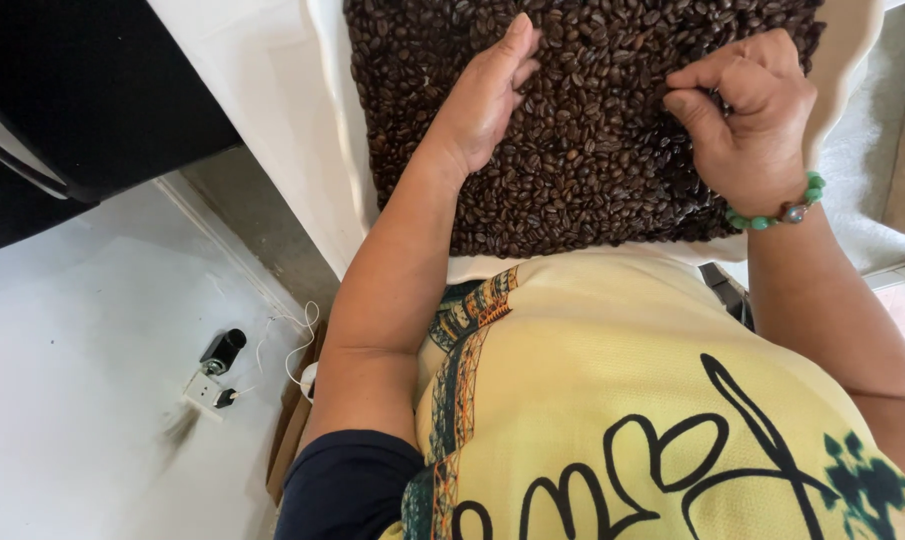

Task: Manually sorting roasted coffee beans in a tray to remove defects during quality control

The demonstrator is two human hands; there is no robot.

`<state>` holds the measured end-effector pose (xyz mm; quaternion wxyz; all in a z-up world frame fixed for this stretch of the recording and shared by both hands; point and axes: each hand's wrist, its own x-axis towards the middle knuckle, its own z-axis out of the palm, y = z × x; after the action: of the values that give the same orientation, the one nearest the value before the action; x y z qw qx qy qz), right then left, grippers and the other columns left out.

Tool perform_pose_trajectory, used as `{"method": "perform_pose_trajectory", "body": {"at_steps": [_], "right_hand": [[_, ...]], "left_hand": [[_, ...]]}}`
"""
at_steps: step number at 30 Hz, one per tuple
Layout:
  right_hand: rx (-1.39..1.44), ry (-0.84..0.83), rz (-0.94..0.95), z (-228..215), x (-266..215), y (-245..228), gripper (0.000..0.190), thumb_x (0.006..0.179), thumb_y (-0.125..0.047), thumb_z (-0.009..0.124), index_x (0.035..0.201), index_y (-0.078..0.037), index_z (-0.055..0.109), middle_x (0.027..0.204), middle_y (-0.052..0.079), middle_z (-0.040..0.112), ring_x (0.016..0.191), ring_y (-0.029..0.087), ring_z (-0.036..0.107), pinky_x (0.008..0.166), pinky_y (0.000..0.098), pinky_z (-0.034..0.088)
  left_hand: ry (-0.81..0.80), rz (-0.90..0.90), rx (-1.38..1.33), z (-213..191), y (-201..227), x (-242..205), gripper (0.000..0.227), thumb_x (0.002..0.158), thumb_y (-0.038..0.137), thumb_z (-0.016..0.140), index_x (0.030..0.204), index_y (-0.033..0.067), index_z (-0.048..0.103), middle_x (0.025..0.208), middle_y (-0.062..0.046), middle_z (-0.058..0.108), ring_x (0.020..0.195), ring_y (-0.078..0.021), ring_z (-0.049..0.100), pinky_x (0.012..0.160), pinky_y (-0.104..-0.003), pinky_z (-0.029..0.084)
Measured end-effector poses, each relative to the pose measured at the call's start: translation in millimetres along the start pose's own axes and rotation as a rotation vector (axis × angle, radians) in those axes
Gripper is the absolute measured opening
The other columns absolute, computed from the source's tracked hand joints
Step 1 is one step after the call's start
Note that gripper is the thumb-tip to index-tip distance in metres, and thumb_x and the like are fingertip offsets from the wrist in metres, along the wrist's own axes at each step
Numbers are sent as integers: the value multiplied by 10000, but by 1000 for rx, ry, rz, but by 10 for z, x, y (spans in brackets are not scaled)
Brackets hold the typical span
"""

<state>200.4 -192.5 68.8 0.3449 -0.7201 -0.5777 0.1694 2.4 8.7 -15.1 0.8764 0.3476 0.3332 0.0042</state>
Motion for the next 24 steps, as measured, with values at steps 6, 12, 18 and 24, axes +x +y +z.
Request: {"method": "perform_pose_trajectory", "body": {"at_steps": [6,12,18,24], "right_hand": [[-35,-48,17,73,-59,75,158,1086,191,867,1164,58,831,1069,164,699,1052,313,599,936,395,511],[-26,-109,-18,153,38,-68,97,1065,108,854,1140,56,821,1094,179,628,1049,327,576,958,442,470],[-105,-184,-51,224,124,-101,219,1018,16,877,1227,13,813,1091,160,617,1043,328,582,1013,475,436],[-143,-181,-84,251,117,-67,149,1036,2,868,1179,8,826,1082,156,603,1033,329,568,983,475,447]], "left_hand": [[-17,-5,10,14,49,-39,1162,808,770,467,1612,-2,138,1713,-205,145,1591,-392,168,1256,-571,84],[-15,-18,-12,38,106,-48,1169,800,759,478,1613,-3,122,1714,-212,135,1591,-391,164,1254,-577,85],[2,-17,-18,46,80,-39,1153,803,753,483,1613,5,147,1715,-206,150,1594,-383,171,1259,-563,88],[-10,-13,8,33,77,-27,1173,771,809,465,1622,61,162,1723,-217,150,1595,-422,175,1248,-604,97]]}}
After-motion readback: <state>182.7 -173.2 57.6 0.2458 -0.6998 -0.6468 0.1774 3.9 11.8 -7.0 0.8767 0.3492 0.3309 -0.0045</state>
